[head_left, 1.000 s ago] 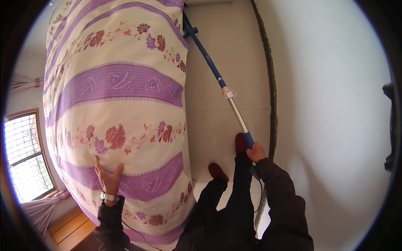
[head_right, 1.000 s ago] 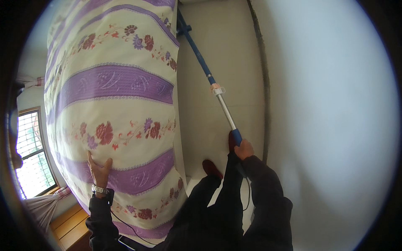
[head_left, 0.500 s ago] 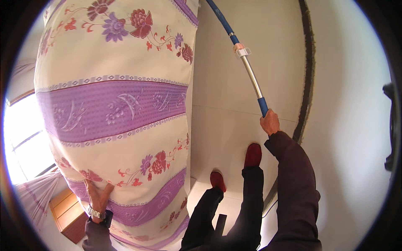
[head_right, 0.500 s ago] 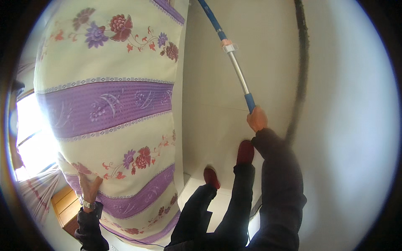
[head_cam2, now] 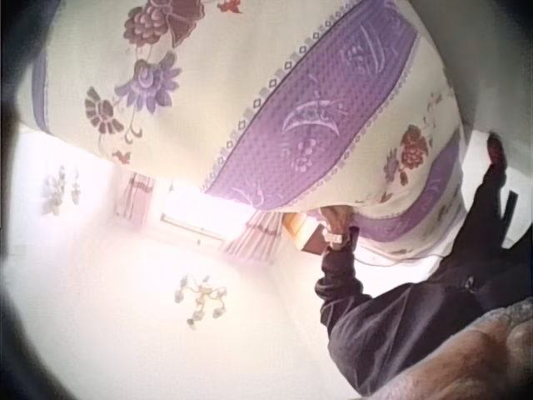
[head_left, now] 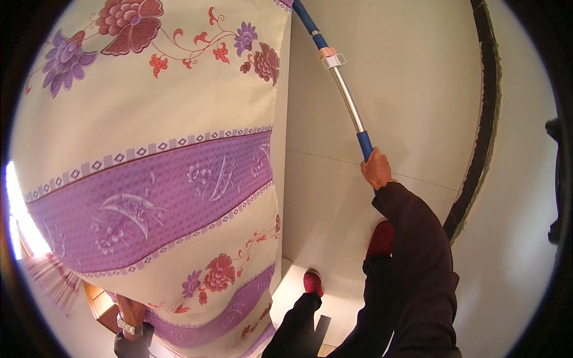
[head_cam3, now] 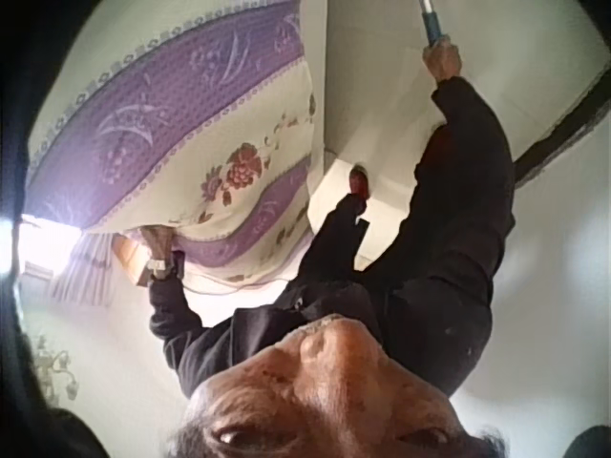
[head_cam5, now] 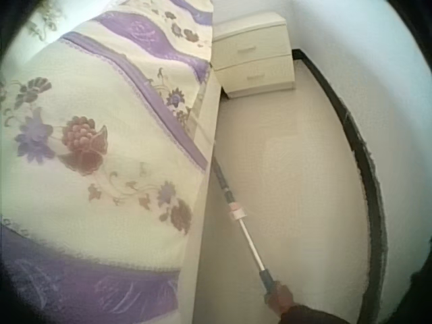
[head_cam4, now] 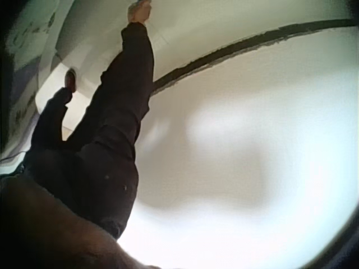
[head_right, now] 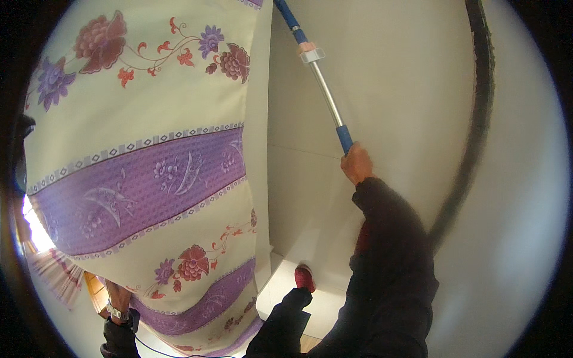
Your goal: The person mops the bedroom floor using a blue flat mop. They move around the bed, under the window, and near the door, repeatedly pushing and pulling the mop across the tiled surface.
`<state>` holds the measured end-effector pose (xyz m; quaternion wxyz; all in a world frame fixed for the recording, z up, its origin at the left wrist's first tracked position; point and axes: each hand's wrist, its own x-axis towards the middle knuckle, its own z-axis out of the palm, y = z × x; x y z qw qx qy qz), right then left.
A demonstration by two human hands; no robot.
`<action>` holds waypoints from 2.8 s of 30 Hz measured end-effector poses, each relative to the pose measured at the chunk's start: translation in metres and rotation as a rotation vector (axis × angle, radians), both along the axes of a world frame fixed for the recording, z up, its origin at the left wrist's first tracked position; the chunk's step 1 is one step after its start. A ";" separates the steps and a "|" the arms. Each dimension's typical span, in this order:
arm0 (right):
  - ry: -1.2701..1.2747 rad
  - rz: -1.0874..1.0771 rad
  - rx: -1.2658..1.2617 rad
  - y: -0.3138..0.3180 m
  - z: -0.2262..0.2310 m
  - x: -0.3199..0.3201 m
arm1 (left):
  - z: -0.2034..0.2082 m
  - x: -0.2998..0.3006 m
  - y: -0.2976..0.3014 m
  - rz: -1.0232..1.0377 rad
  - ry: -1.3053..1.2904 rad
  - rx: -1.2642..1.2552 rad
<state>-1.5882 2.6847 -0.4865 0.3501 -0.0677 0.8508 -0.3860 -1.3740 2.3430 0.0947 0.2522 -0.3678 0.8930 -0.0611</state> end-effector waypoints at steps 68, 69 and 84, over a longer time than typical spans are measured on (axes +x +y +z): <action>-0.392 0.777 0.397 0.233 0.115 0.228 | -0.006 -0.014 0.019 -0.072 0.151 -0.019; -0.361 0.738 0.368 0.236 0.114 0.231 | -0.005 -0.015 0.021 -0.130 0.151 -0.050; -0.342 0.642 0.330 0.239 0.114 0.266 | 0.008 0.033 -0.014 0.120 0.194 -0.058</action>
